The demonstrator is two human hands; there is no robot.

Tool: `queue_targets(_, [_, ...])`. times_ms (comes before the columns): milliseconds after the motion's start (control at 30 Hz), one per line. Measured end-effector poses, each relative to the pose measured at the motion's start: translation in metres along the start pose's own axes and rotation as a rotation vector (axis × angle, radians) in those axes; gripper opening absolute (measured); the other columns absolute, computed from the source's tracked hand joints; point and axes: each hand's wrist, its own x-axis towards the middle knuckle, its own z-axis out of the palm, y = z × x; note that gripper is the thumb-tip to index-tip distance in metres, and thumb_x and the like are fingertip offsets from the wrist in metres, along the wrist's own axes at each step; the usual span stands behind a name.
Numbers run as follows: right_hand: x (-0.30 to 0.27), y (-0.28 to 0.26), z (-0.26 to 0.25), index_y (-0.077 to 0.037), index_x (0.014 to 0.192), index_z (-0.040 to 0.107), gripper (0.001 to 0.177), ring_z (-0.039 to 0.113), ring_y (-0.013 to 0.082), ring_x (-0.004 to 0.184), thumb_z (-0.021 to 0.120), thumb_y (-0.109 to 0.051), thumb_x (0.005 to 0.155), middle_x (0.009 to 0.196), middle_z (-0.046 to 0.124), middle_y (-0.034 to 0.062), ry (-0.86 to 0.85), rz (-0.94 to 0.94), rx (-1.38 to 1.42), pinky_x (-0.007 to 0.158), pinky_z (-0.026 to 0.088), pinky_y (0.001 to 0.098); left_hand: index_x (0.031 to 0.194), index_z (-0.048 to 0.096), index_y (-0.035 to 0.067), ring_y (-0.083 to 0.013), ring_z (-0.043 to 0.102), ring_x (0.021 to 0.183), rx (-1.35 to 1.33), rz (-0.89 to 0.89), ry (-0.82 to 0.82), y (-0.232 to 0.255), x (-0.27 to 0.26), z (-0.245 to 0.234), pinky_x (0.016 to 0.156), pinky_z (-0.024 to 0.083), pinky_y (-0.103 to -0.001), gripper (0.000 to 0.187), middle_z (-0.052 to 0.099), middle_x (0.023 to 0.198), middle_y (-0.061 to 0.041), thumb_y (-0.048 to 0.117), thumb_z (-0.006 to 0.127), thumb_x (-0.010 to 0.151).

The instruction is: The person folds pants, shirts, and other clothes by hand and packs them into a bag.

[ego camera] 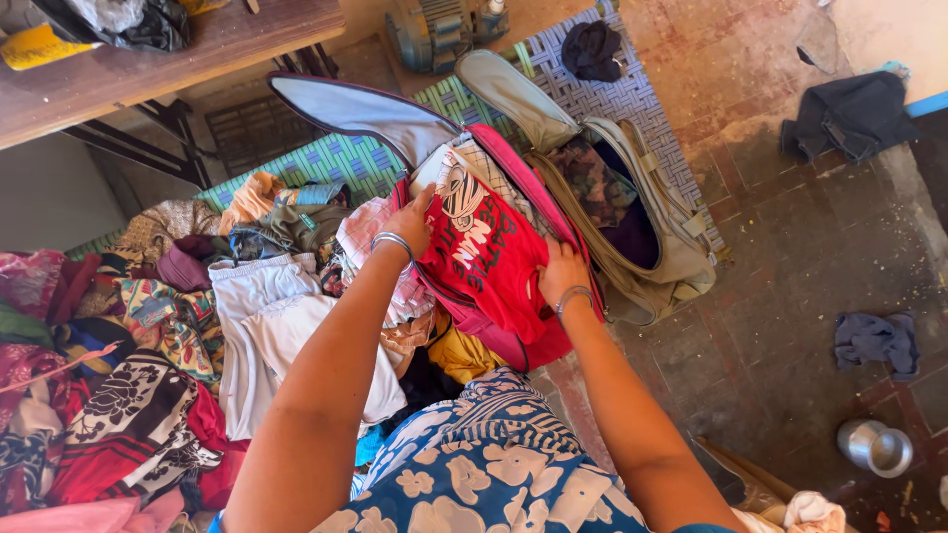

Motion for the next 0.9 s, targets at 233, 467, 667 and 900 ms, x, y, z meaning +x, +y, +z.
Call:
queue_targets(233, [-0.006, -0.069, 0.016, -0.024, 0.143, 0.054, 0.050, 0.044, 0.0329, 0.141, 0.053, -0.013, 0.095, 0.146, 0.054, 0.0064, -0.085, -0.501, -0.396, 0.117, 0.039, 0.0544, 0.159, 0.032, 0.023, -0.0358, 0.067, 0.110, 0.346, 0.047, 0.033, -0.005, 0.011, 0.016, 0.088, 0.056, -0.048, 0.074, 0.065, 0.123, -0.016, 0.003, 0.055, 0.091])
queue_targets(467, [-0.005, -0.043, 0.053, -0.033, 0.153, 0.043, 0.057, 0.019, 0.0416, 0.153, 0.047, -0.020, 0.098, 0.168, 0.022, 0.0069, -0.312, -0.637, -0.605, 0.106, 0.027, 0.0790, 0.141, 0.045, 0.016, -0.0303, 0.072, 0.099, 0.620, 0.064, 0.032, 0.001, 0.021, 0.027, 0.070, 0.061, -0.044, 0.047, 0.071, 0.107, -0.009, 0.010, 0.055, 0.095])
queue_targets(667, [0.003, -0.051, 0.058, -0.035, 0.159, 0.033, 0.069, 0.009, 0.0426, 0.155, 0.048, -0.024, 0.093, 0.170, 0.012, 0.0072, -0.319, -0.738, -0.810, 0.110, 0.018, 0.0819, 0.130, 0.049, 0.012, -0.0334, 0.076, 0.089, 0.606, -0.050, 0.062, -0.018, 0.057, 0.055, 0.070, 0.062, -0.045, 0.029, 0.073, 0.104, -0.013, 0.012, 0.050, 0.101])
queue_targets(900, [0.015, -0.045, 0.096, -0.040, 0.162, 0.024, 0.074, 0.004, 0.0430, 0.156, 0.049, -0.022, 0.095, 0.173, 0.003, 0.0051, -0.210, -0.729, -0.837, 0.107, 0.016, 0.0858, 0.133, 0.044, 0.005, -0.0320, 0.076, 0.087, 0.695, -0.141, 0.058, -0.062, 0.093, 0.102, 0.066, 0.063, -0.045, 0.034, 0.070, 0.111, -0.014, 0.016, 0.047, 0.100])
